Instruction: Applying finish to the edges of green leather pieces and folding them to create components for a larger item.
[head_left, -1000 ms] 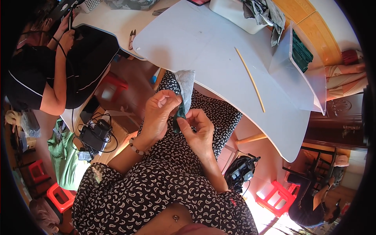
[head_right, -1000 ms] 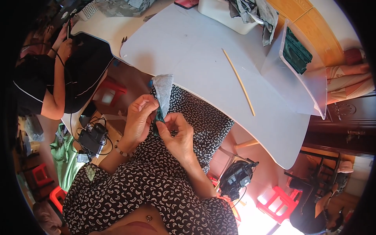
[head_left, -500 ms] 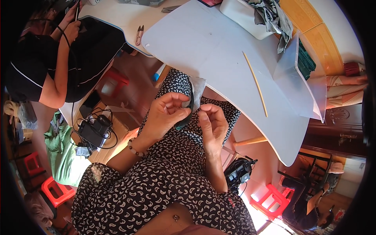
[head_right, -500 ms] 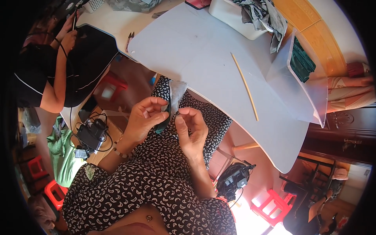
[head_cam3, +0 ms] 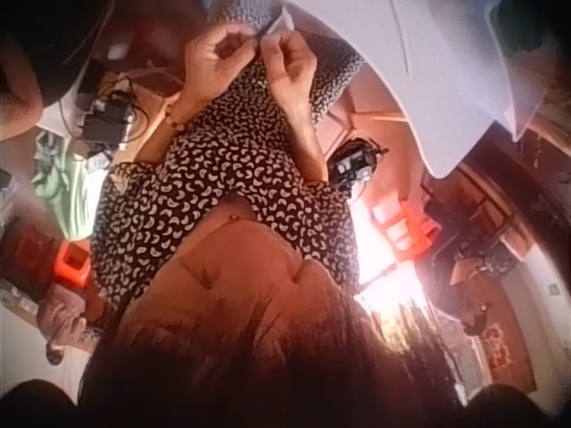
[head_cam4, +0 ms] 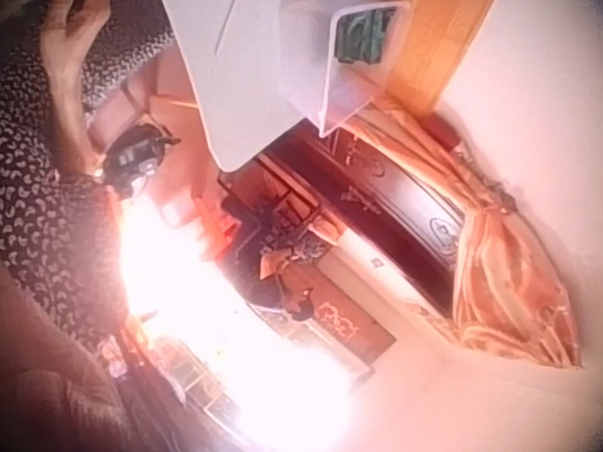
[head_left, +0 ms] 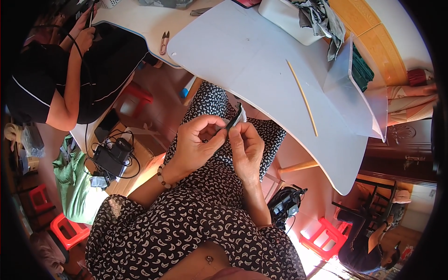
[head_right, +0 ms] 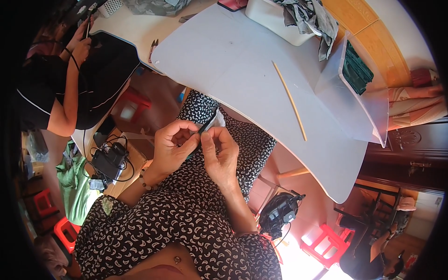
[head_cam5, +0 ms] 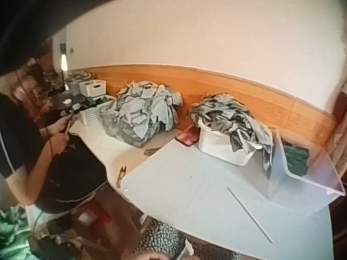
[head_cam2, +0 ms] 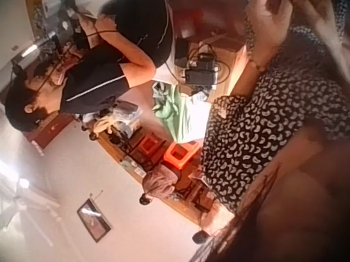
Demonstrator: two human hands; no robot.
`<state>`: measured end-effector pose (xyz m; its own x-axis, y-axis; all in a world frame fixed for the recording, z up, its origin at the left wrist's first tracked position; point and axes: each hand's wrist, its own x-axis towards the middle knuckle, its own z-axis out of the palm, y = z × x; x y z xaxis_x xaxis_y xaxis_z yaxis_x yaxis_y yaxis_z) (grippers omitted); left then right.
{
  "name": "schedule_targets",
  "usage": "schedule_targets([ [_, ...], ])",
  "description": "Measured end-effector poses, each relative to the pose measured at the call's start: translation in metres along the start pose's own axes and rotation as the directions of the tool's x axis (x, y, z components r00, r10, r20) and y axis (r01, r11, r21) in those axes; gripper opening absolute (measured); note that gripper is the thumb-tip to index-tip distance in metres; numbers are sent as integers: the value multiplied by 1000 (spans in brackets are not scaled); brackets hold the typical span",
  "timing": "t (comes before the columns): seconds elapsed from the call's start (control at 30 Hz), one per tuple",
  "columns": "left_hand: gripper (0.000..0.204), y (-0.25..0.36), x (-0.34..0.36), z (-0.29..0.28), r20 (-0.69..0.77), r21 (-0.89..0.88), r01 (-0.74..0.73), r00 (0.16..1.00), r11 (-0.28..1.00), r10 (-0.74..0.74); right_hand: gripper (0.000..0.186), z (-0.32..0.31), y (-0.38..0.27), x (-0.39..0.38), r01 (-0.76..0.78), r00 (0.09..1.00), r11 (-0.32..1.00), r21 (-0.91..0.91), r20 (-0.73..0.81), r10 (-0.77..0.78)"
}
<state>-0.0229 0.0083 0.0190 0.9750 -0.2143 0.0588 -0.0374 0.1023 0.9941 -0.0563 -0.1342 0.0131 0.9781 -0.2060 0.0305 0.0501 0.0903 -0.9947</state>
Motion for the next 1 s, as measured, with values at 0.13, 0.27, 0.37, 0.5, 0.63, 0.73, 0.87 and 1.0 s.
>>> schedule_targets([
  [0.13, 19, -4, 0, -1, 12, 116, -150, 989, 982, 149, 16, -3, -1, -1, 55, 998, 998, 5, 32, -55],
  [0.27, 22, -1, 7, 1, 30, 303, -349, 934, 887, 357, 17, -7, -3, 5, -133, 987, 980, 151, 108, 118],
  [0.37, 25, -2, 7, -2, 70, 287, -279, 960, 916, 271, 17, -6, 3, 5, -128, 987, 984, 125, 113, 114],
  [0.5, 24, -3, 8, -2, 82, 275, -216, 976, 937, 201, 18, -2, 4, 6, -80, 995, 994, 79, 64, 75],
  [0.63, 22, -11, 9, -2, 75, 328, -190, 982, 925, 175, 20, 0, 8, 10, -4, 997, 999, -43, 79, 7],
  [0.73, 21, -12, 8, -2, 61, 320, -165, 986, 933, 154, 19, -3, 11, 10, 29, 996, 993, -113, 85, -20],
  [0.87, 19, -11, 12, 0, 60, 329, -295, 955, 897, 292, 16, -4, 9, 11, -80, 991, 997, 16, 106, 78],
  [1.0, 17, -20, 11, -1, -11, 242, -186, 981, 952, 194, 19, 4, 16, 6, 18, 1000, 984, 176, -5, -18],
])
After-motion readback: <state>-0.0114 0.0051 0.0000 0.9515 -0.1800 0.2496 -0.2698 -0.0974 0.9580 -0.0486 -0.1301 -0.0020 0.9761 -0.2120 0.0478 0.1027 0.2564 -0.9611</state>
